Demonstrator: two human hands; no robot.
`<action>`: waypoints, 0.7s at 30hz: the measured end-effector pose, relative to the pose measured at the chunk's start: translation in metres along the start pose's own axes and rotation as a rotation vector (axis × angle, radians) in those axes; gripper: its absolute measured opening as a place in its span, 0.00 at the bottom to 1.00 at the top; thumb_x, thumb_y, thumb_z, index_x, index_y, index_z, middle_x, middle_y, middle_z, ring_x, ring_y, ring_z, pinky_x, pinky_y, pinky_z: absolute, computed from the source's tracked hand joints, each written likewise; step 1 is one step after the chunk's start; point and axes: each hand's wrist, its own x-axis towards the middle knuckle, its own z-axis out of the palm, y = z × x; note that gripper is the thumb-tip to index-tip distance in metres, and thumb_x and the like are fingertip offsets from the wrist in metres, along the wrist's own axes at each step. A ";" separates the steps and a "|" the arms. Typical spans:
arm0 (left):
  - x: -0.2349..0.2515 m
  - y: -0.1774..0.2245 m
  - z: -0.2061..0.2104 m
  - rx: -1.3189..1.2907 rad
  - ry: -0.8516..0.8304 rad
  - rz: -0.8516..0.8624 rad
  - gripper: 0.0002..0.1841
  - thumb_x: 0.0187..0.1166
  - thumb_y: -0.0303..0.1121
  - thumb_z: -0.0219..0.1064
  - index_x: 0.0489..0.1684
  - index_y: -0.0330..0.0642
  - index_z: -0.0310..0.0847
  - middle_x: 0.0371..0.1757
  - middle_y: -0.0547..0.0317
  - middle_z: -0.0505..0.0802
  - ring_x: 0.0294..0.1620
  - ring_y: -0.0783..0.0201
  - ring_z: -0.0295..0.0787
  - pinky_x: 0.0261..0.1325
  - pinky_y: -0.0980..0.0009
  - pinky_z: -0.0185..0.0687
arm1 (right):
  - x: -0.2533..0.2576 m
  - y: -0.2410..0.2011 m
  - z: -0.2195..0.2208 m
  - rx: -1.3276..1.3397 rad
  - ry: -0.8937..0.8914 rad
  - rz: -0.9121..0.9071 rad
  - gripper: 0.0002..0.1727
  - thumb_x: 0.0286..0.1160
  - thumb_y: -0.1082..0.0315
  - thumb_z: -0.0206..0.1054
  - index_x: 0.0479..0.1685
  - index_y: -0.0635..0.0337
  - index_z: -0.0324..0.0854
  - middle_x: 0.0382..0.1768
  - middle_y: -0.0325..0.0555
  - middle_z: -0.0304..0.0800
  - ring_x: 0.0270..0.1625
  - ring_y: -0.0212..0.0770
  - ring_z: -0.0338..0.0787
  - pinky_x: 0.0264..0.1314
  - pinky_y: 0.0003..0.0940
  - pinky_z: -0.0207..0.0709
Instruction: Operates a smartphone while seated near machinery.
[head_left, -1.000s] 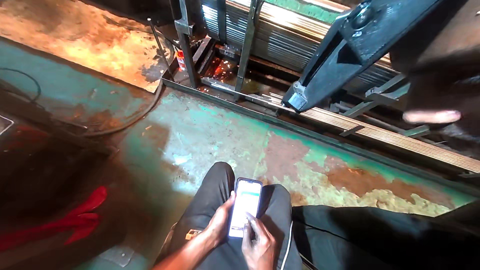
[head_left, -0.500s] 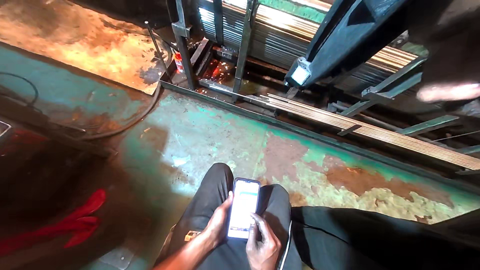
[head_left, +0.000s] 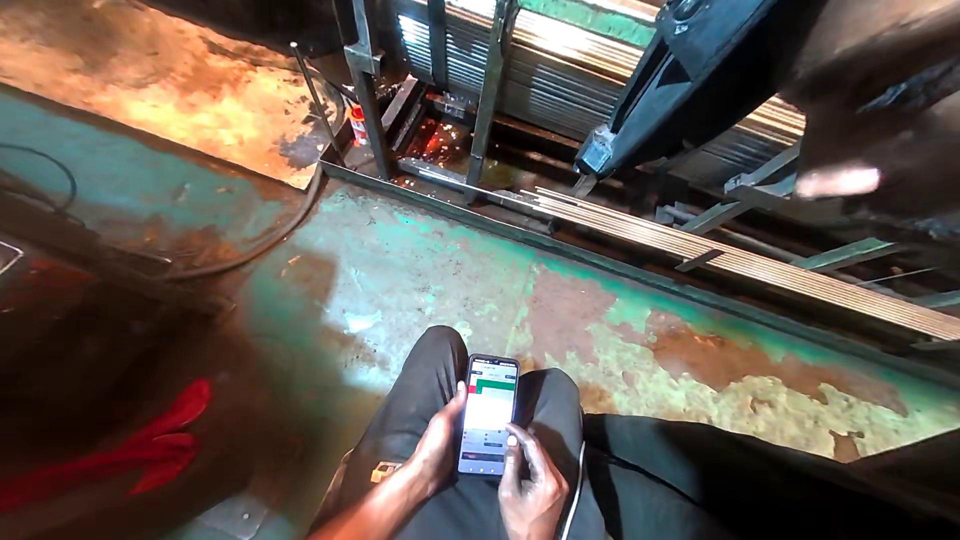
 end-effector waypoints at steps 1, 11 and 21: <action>0.000 0.000 0.000 -0.001 0.004 -0.005 0.31 0.95 0.53 0.35 0.67 0.38 0.79 0.48 0.46 0.95 0.51 0.54 0.95 0.56 0.56 0.92 | 0.000 0.000 0.000 -0.002 -0.003 -0.005 0.15 0.70 0.68 0.62 0.42 0.64 0.94 0.37 0.45 0.97 0.37 0.25 0.93 0.45 0.18 0.86; 0.001 -0.002 -0.001 0.026 -0.012 -0.024 0.32 0.95 0.54 0.35 0.65 0.38 0.80 0.46 0.47 0.95 0.49 0.56 0.95 0.54 0.57 0.92 | -0.005 -0.001 0.005 -0.110 -0.122 -0.037 0.15 0.71 0.65 0.63 0.45 0.57 0.95 0.36 0.42 0.97 0.35 0.30 0.94 0.41 0.26 0.88; 0.005 -0.004 -0.004 0.024 0.024 0.006 0.31 0.95 0.52 0.37 0.67 0.37 0.79 0.49 0.45 0.95 0.52 0.53 0.95 0.57 0.55 0.91 | -0.001 0.000 0.002 -0.015 0.004 -0.030 0.15 0.73 0.68 0.61 0.43 0.65 0.94 0.38 0.46 0.97 0.40 0.27 0.95 0.48 0.21 0.87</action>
